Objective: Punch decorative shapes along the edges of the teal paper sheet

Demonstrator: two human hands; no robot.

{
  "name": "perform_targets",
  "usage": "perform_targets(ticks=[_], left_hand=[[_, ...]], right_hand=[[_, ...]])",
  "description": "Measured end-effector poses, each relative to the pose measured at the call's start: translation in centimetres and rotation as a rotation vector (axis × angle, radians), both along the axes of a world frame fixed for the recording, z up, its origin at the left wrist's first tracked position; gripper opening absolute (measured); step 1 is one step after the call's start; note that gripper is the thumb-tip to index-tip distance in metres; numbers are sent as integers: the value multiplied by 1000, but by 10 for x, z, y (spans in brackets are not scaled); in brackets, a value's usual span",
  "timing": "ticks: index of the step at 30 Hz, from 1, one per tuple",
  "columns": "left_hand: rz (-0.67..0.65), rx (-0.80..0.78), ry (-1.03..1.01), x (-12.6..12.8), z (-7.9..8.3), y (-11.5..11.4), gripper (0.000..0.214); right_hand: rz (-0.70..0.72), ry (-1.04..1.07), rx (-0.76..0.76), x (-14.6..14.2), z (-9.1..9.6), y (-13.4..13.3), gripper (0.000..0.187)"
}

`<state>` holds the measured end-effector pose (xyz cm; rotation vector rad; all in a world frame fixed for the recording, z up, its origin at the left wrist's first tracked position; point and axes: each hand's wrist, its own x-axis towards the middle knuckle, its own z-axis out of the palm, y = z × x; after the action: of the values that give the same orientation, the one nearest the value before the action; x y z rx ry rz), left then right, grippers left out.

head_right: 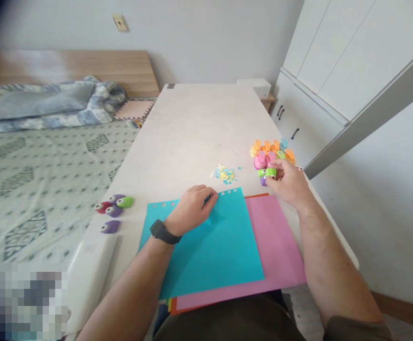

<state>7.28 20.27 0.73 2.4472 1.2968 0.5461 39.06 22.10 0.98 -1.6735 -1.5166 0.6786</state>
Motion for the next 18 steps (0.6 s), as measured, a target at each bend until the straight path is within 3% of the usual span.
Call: perform_targets(ticks=[3, 9, 18], left_hand=[[1, -3, -5, 0, 0, 0, 28], [-2, -2, -14, 0, -2, 1, 27], [-3, 1, -6, 0, -1, 0, 27]], right_hand=[[-115, -292, -4, 14, -2, 1, 34], [-55, -520, -138, 28, -8, 1, 22], [-36, -603, -134, 28, -22, 6, 15]])
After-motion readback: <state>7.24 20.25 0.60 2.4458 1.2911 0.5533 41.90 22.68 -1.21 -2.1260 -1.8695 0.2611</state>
